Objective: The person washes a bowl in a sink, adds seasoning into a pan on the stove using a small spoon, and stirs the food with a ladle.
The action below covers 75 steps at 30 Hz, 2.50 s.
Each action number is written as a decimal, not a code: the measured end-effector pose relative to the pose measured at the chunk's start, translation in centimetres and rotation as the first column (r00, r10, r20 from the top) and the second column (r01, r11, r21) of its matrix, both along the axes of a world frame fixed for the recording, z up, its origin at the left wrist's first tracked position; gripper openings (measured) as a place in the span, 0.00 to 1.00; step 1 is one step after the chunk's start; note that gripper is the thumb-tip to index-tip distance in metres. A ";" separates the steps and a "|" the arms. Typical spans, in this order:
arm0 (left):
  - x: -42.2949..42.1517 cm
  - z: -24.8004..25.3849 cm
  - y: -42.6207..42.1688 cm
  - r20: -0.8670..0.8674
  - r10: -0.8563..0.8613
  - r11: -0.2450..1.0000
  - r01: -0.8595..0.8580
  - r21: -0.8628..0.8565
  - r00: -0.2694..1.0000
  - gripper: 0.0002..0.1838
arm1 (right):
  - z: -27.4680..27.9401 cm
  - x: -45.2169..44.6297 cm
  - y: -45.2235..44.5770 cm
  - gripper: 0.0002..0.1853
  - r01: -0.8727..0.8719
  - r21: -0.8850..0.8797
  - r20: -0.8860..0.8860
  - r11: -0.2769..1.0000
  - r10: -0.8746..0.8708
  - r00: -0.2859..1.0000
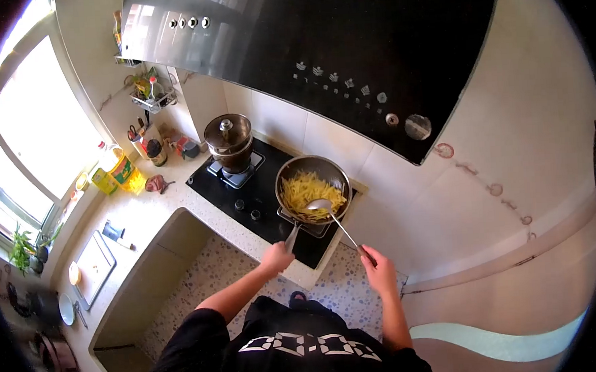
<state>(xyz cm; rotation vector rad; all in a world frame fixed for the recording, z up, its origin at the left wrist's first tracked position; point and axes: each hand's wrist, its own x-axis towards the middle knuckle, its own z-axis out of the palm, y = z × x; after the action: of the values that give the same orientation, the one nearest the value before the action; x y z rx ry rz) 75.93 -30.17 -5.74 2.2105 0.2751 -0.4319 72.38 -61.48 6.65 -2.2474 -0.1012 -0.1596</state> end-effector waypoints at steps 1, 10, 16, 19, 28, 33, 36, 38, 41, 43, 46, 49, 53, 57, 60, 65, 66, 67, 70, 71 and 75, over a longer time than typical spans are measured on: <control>-0.8 -0.4 -0.5 0.074 -0.013 0.998 0.009 0.064 0.997 0.18 | 0.4 0.4 -0.2 0.17 -0.025 0.006 -0.005 1.000 0.025 1.000; -4.1 0.6 1.4 -0.108 -0.010 1.000 0.010 0.000 0.994 0.18 | -0.4 0.4 -1.4 0.17 -0.033 -0.001 -0.160 0.999 0.032 0.987; -1.1 -1.0 1.0 -0.115 0.009 1.000 -0.011 -0.013 0.993 0.18 | -1.1 1.3 -1.7 0.18 -0.003 -0.125 -0.180 0.992 -0.020 0.984; 0.1 -3.0 1.0 -0.051 0.009 1.000 -0.008 0.027 0.999 0.17 | -1.7 1.9 -2.0 0.18 0.011 -0.114 -0.175 0.993 -0.031 0.984; 1.8 -1.5 0.5 -0.084 -0.002 1.000 0.002 0.003 0.996 0.17 | -1.3 5.7 0.1 0.18 -0.011 -0.244 -0.176 0.970 -0.033 0.984; 2.1 -0.3 0.6 -0.122 -0.007 0.999 0.002 -0.042 0.993 0.15 | -1.9 7.0 0.4 0.17 -0.071 -0.301 -0.171 0.951 0.020 0.985; 2.1 0.5 1.2 -0.168 0.010 0.993 -0.030 -0.115 0.986 0.14 | -3.0 8.3 1.6 0.17 -0.086 -0.318 -0.144 0.944 0.041 0.989; 2.4 -0.8 1.2 -0.112 -0.015 0.994 0.003 -0.106 0.994 0.14 | -4.4 9.6 2.3 0.17 -0.070 -0.335 -0.117 0.940 0.033 0.993; 2.5 -0.8 1.3 -0.155 -0.010 0.991 -0.011 -0.132 0.988 0.14 | -6.0 11.6 4.1 0.17 -0.045 -0.362 -0.088 0.931 0.014 0.996; 2.5 -0.5 1.6 -0.158 -0.005 0.988 -0.020 -0.151 0.987 0.15 | -6.1 12.7 5.6 0.17 -0.034 -0.366 -0.101 0.930 -0.003 0.995; 2.4 -2.5 1.7 -0.098 -0.006 0.991 -0.007 -0.135 0.995 0.15 | -7.6 14.3 7.1 0.18 -0.054 -0.274 -0.104 0.960 0.026 0.994; 2.4 -1.2 1.7 -0.152 -0.008 0.983 -0.020 -0.184 0.988 0.15 | -9.9 13.9 7.6 0.18 -0.086 -0.309 -0.079 0.947 0.065 0.995; 2.7 0.0 1.1 -0.221 -0.006 0.988 -0.028 -0.150 0.975 0.15 | -9.4 11.0 6.4 0.17 -0.115 -0.358 -0.064 0.927 0.098 0.993; 3.0 -1.1 1.1 -0.214 -0.019 0.993 -0.007 -0.118 0.977 0.16 | -5.1 8.3 3.7 0.16 -0.133 -0.369 -0.048 0.920 0.125 0.991; 3.2 -1.6 1.1 -0.217 -0.019 0.993 -0.007 -0.120 0.976 0.17 | -2.4 7.3 1.2 0.17 -0.125 -0.312 -0.144 0.942 0.083 0.986; 3.2 -1.8 0.9 -0.182 -0.030 0.993 0.008 -0.118 0.983 0.16 | -4.0 8.3 1.3 0.17 -0.143 -0.372 -0.132 0.917 0.100 0.986; 3.2 -1.6 1.0 -0.187 -0.033 0.994 0.012 -0.113 0.982 0.15 | -5.4 8.9 2.0 0.17 -0.138 -0.363 -0.119 0.922 0.100 0.988; 3.2 -1.3 1.0 -0.194 -0.035 0.994 0.015 -0.108 0.980 0.15 | -6.3 9.5 3.1 0.17 -0.133 -0.352 -0.108 0.926 0.101 0.989; 3.0 -0.4 0.9 -0.200 -0.026 0.993 0.002 -0.119 0.979 0.16 | -7.6 11.6 6.4 0.17 -0.084 -0.341 -0.114 0.936 0.048 0.992; 3.0 -0.4 0.8 -0.201 -0.028 0.993 0.004 -0.117 0.979 0.15 | -8.1 12.1 7.0 0.17 -0.068 -0.367 -0.103 0.928 0.032 0.994; 3.1 -1.1 0.8 -0.211 -0.032 0.994 0.009 -0.108 0.977 0.15 | -11.1 13.2 7.3 0.17 -0.040 -0.392 0.005 0.919 0.045 0.999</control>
<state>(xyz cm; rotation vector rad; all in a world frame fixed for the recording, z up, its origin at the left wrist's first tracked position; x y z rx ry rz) 78.99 -29.33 -6.87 2.0665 0.3361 -0.6815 85.56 -54.19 -4.41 -2.6431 -0.2054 -0.1413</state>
